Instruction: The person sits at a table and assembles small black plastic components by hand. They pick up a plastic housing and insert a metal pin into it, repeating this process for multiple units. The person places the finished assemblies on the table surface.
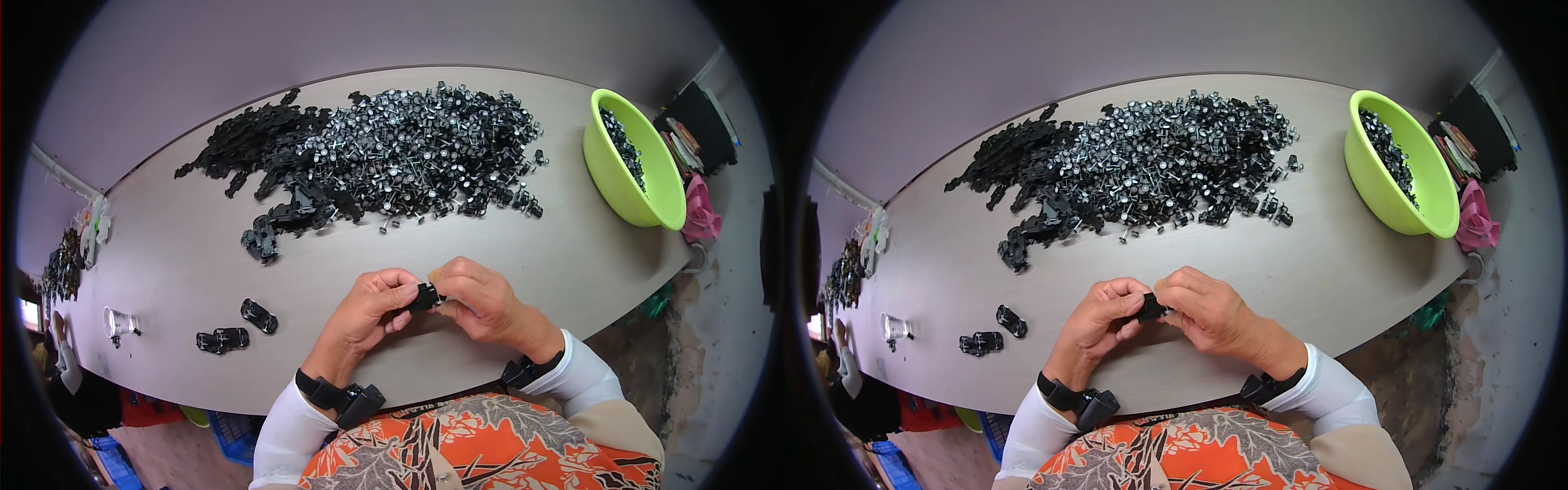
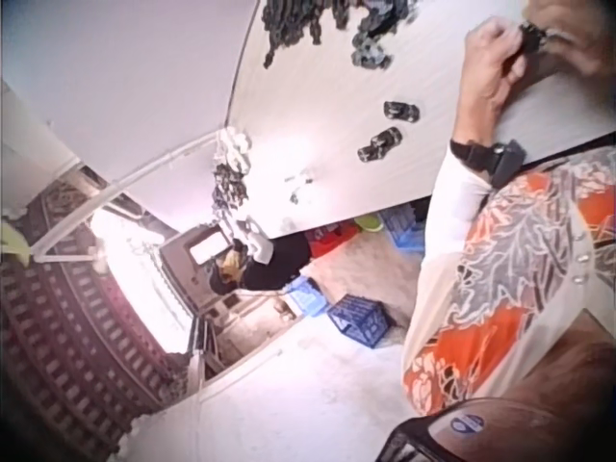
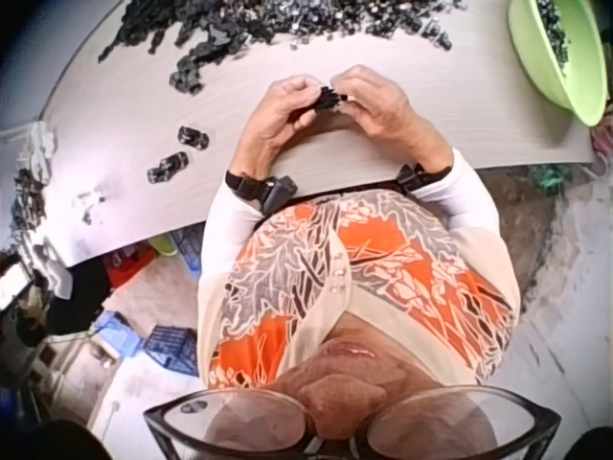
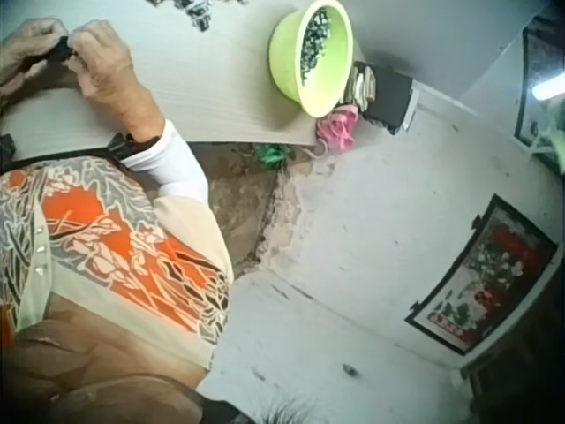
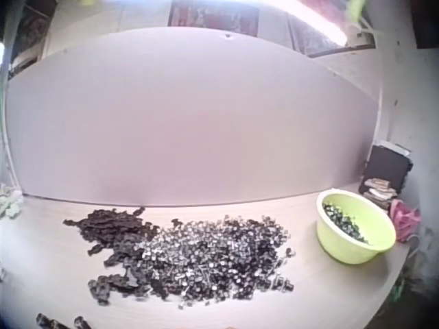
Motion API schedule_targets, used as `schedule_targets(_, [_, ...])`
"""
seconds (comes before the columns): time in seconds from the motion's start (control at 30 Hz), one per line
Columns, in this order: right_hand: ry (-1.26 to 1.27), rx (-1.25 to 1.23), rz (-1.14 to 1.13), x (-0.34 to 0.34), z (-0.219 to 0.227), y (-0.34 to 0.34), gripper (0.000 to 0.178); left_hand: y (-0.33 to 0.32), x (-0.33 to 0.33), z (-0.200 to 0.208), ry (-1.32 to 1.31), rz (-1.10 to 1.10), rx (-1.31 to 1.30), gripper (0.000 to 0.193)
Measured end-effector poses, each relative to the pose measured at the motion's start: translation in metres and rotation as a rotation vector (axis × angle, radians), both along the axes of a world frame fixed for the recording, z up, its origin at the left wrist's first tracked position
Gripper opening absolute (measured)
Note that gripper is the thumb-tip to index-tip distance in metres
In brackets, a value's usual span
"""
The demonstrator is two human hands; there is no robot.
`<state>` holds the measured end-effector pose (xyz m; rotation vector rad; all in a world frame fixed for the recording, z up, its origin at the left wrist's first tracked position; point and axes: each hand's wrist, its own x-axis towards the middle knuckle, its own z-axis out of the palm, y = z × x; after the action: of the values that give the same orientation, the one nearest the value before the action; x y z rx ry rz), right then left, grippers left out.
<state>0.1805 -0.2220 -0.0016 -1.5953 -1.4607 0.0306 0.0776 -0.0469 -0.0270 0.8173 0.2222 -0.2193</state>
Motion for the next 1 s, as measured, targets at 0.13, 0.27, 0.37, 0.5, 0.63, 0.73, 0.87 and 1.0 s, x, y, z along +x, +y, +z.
schedule_targets(0.13, [0.025,0.035,0.066,0.003,-0.002,-0.006,0.032,-0.003,-0.002,-0.002,-0.012,-0.022,-0.059,0.016])
schedule_targets(0.27, [-0.029,-0.017,0.039,-0.002,0.000,-0.003,0.034,-0.004,-0.003,-0.005,0.011,-0.013,-0.090,0.017])
schedule_targets(0.37, [-0.026,-0.020,0.007,-0.004,-0.005,-0.004,0.035,-0.004,-0.002,-0.001,0.058,-0.005,0.024,0.018])
schedule_targets(0.5, [0.046,-0.008,-0.017,-0.004,-0.005,-0.001,0.034,-0.006,0.000,0.000,0.055,0.023,0.123,0.017])
schedule_targets(0.63, [0.121,-0.113,-0.129,0.021,0.001,0.000,0.030,-0.008,0.003,0.005,0.076,0.115,0.179,0.014])
schedule_targets(0.73, [-0.123,-0.167,-0.271,0.057,-0.007,0.012,0.030,-0.009,0.005,0.004,0.098,0.131,0.227,0.014])
schedule_targets(0.87, [-0.265,-0.225,-0.257,0.068,-0.008,0.018,0.030,-0.006,0.005,0.000,0.087,0.104,0.223,0.020])
schedule_targets(1.0, [-0.046,-0.393,-0.279,0.051,0.000,0.001,0.029,-0.005,0.003,-0.001,0.124,0.120,0.189,0.024])
